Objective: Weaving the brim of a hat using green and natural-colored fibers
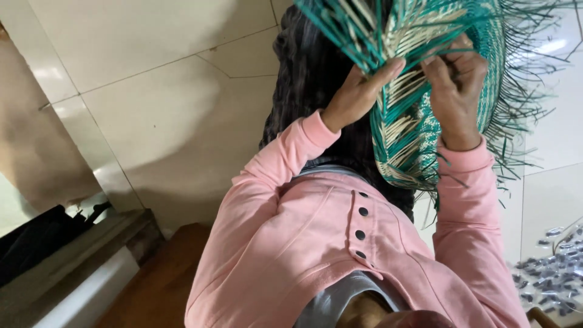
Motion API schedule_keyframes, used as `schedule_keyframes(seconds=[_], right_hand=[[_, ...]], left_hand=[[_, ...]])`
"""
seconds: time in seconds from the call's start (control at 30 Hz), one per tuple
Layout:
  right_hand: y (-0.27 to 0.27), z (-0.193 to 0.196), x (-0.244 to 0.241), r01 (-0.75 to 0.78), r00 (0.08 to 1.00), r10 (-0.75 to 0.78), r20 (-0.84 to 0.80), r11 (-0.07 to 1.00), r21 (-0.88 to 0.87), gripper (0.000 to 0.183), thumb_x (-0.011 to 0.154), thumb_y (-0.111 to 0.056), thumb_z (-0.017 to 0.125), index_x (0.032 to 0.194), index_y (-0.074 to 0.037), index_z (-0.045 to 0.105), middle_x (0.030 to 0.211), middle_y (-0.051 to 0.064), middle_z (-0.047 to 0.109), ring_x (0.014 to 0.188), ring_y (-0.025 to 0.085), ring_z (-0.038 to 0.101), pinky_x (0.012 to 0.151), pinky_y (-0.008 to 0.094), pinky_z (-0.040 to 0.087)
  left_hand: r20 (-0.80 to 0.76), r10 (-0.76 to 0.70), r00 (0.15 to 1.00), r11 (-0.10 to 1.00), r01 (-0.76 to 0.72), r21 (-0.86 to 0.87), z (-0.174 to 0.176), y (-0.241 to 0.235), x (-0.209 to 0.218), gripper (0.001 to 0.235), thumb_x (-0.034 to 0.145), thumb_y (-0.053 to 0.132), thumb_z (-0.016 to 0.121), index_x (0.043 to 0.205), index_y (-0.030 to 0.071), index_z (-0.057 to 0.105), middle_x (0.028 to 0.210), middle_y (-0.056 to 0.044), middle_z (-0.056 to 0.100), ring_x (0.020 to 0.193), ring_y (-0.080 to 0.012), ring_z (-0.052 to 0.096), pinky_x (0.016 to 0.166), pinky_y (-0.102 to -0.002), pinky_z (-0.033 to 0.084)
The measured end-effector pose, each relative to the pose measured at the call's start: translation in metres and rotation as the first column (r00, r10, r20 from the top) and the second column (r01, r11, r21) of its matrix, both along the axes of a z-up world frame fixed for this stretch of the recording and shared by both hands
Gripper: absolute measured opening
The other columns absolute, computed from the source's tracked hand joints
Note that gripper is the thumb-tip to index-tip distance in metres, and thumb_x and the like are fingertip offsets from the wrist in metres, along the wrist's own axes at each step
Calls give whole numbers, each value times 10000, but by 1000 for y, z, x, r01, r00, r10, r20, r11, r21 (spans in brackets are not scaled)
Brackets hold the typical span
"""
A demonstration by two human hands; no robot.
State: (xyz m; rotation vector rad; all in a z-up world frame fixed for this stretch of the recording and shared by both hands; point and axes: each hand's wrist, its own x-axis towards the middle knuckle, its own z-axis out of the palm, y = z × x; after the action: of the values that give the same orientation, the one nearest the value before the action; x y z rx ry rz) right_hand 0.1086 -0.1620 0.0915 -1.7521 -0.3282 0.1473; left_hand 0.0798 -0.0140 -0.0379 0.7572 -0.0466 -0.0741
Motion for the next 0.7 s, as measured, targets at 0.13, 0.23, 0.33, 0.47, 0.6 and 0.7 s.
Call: schedule_keyframes(seconds=[0.13,0.23,0.33,0.47,0.6,0.7], right_hand=[[-12,-18,-2,61,996,-60,63,998,-11,155,1057,128,581,906,95,588,1026,126,562,938,192,422,829,290,366],[-25,-15,2,49,995,-25,-92,961,271,62,1120,3,540,1092,-15,592,1104,79,588,925,159,564,800,269,508],[-44,-6,3,23,980,61,-190,910,413,558,987,-534,456,1371,-137,534,1262,32,599,1083,135,607,955,263,515],[-44,-12,-23,-187,949,259,178,921,-342,641,909,100,322,1537,55,438,1634,279,375,1599,456,173,1330,585,160],[-6,1,-46,-70,977,126,173,951,-302,769,1001,-513,578,1543,24,479,1699,269,210,1612,465,138,1309,638,192],[11,1,-45,125,936,-27,351,958,-259,388,886,-43,813,1216,127,699,1410,295,564,1288,437,556,1089,540,470]], left_hand=[[-53,11,999,999,-8,52,7,2,-14,299,1049,156,675,1289,-23,671,1271,-137,728,1197,-263,710,1066,-343,598],[30,7,1000,975,-13,220,-19,-1,-18,273,1061,113,645,1327,54,658,1316,-95,713,1239,-243,700,1096,-299,586],[277,-6,961,798,-163,581,-47,-2,-19,486,1056,-8,653,1475,211,542,1466,-5,632,1305,-168,697,1005,-205,559],[178,-4,984,930,-62,362,-41,-5,-21,406,1099,42,607,1461,226,594,1492,-17,617,1379,-221,635,1133,-211,558],[75,23,997,993,-32,116,-19,-7,-20,312,1084,39,618,1392,74,649,1413,-73,668,1337,-239,641,1176,-311,540],[-43,41,998,995,-37,89,1,-4,-20,306,1057,147,667,1318,-13,662,1309,-128,716,1247,-251,689,1089,-330,582]])
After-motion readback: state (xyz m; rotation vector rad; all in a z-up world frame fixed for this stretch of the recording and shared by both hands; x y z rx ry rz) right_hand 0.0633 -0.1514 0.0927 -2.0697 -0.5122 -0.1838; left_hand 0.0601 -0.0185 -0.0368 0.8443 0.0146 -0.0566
